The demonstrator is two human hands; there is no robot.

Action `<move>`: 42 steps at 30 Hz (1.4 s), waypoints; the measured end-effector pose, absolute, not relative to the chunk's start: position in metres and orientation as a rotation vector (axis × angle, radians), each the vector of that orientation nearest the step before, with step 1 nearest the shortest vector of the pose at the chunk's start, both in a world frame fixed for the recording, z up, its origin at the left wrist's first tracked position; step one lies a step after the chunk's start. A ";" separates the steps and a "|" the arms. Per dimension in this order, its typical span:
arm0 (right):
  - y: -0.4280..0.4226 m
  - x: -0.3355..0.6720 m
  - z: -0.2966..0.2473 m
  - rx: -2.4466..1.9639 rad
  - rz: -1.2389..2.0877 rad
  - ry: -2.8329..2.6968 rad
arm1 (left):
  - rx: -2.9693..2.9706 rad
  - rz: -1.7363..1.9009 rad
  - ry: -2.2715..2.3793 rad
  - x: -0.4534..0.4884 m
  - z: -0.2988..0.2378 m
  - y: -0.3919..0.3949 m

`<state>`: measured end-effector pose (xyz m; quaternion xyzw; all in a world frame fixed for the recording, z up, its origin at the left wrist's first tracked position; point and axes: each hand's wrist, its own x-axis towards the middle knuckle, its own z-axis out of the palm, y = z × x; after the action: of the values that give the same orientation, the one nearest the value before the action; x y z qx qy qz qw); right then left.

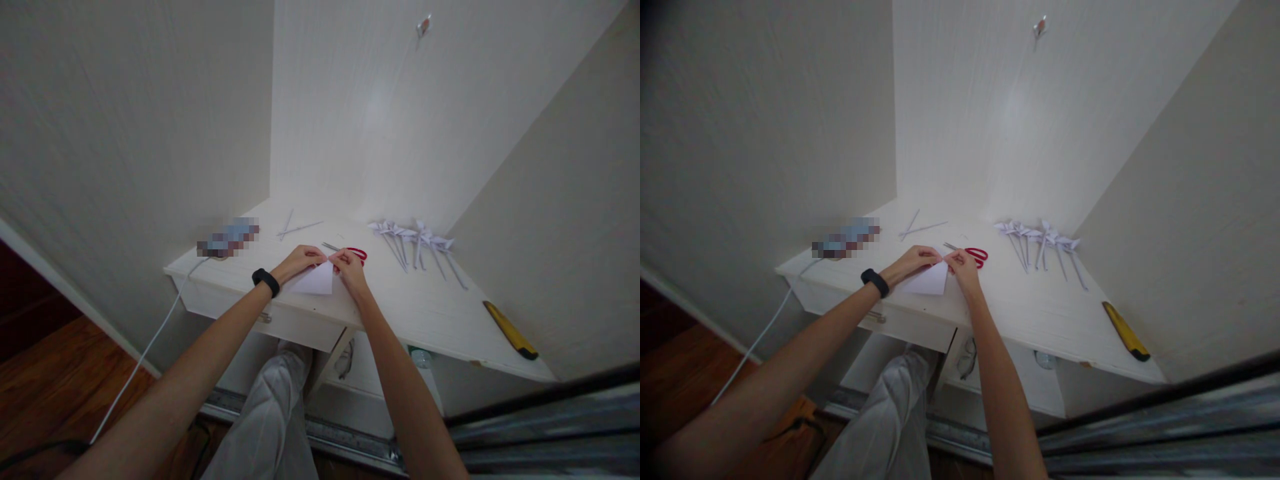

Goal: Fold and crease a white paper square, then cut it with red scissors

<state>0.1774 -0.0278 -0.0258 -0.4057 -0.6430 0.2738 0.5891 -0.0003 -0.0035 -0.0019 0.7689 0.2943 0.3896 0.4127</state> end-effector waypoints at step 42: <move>-0.023 0.177 -0.026 -0.923 0.734 -1.421 | 1.947 1.053 0.824 -0.002 -0.001 -0.001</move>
<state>0.1766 -0.0228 -0.0258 -0.3986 -0.6137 0.3172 0.6032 -0.0022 -0.0015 -0.0008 0.7626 0.3228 0.4122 0.3800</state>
